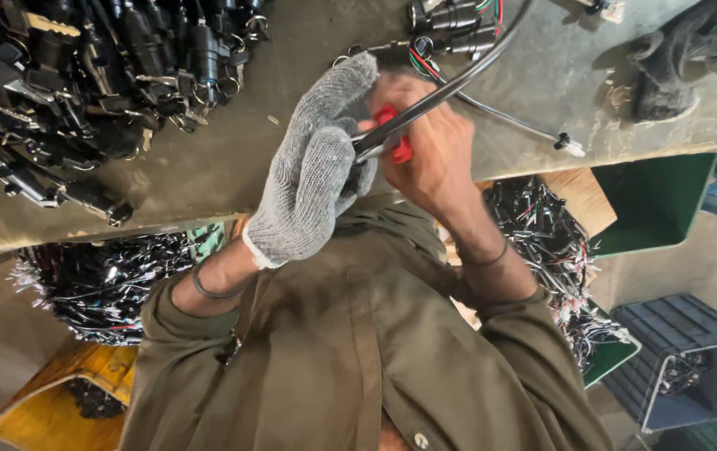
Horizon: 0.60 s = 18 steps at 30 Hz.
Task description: The person uses pliers to strip the insulation from the ends of black wires and then attaches them to small cylindrical electrical components. The person handles the wires and components one at a time, repeating the process throughout the clip.
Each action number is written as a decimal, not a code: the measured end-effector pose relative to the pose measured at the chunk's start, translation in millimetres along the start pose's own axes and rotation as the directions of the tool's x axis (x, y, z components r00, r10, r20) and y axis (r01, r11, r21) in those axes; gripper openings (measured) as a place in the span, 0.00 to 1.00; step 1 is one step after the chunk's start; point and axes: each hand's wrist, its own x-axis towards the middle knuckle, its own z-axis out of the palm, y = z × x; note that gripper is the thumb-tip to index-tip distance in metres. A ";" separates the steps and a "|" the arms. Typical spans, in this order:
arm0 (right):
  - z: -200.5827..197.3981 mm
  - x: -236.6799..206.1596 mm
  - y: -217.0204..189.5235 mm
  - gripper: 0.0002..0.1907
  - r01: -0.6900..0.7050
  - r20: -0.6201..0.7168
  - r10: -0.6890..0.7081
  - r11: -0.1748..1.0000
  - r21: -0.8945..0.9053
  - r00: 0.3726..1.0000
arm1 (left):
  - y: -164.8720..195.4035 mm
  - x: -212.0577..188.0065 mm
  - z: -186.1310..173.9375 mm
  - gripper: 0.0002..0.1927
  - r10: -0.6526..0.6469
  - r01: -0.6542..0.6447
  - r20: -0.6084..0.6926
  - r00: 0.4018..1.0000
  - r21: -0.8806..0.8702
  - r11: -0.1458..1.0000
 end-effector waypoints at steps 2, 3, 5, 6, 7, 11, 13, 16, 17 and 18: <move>1.4 2.6 9.0 0.19 -0.010 0.059 0.016 0.995 -0.104 0.998 | 7.5 -1.6 -6.1 0.22 -0.062 0.059 0.022 0.998 0.126 0.990; 2.4 3.7 14.3 0.21 -0.011 0.076 0.025 0.984 -0.175 0.997 | 12.7 -1.9 -9.8 0.22 -0.035 0.021 0.078 0.996 0.164 0.986; 3.5 4.7 23.2 0.23 0.020 0.130 0.004 0.983 -0.182 0.992 | 23.4 -0.9 -17.5 0.26 -0.013 -0.031 0.201 0.979 0.213 0.977; 1.8 4.0 26.6 0.22 0.044 0.167 -0.024 0.992 -0.117 0.986 | 27.0 -0.4 -19.9 0.29 -0.019 -0.044 0.270 0.963 0.225 0.973; 0.8 2.9 28.0 0.21 0.060 0.206 -0.049 0.997 -0.049 0.977 | 29.9 0.0 -21.6 0.38 -0.061 -0.019 0.354 0.933 0.219 0.976; -3.7 -5.6 21.8 0.22 0.030 0.221 -0.059 0.991 0.134 0.973 | 24.4 0.2 -18.8 0.39 0.211 -0.323 0.251 0.945 0.593 0.737; -3.8 -9.8 15.1 0.24 -0.030 0.231 0.000 0.991 0.128 0.973 | 17.1 -0.9 -16.9 0.40 0.351 -0.414 0.255 0.901 0.745 0.523; -2.2 -13.2 6.6 0.25 -0.108 0.226 0.081 0.988 0.110 0.971 | 6.7 -6.1 -15.0 0.39 0.331 -0.337 0.180 0.926 0.790 0.513; -1.8 -13.3 4.5 0.24 -0.109 0.222 0.084 0.989 0.101 0.971 | 3.6 -7.2 -14.6 0.39 0.328 -0.329 0.175 0.928 0.797 0.506; -1.6 -13.1 2.7 0.24 -0.107 0.217 0.085 0.990 0.092 0.972 | 0.7 -8.1 -14.1 0.39 0.327 -0.322 0.169 0.930 0.805 0.498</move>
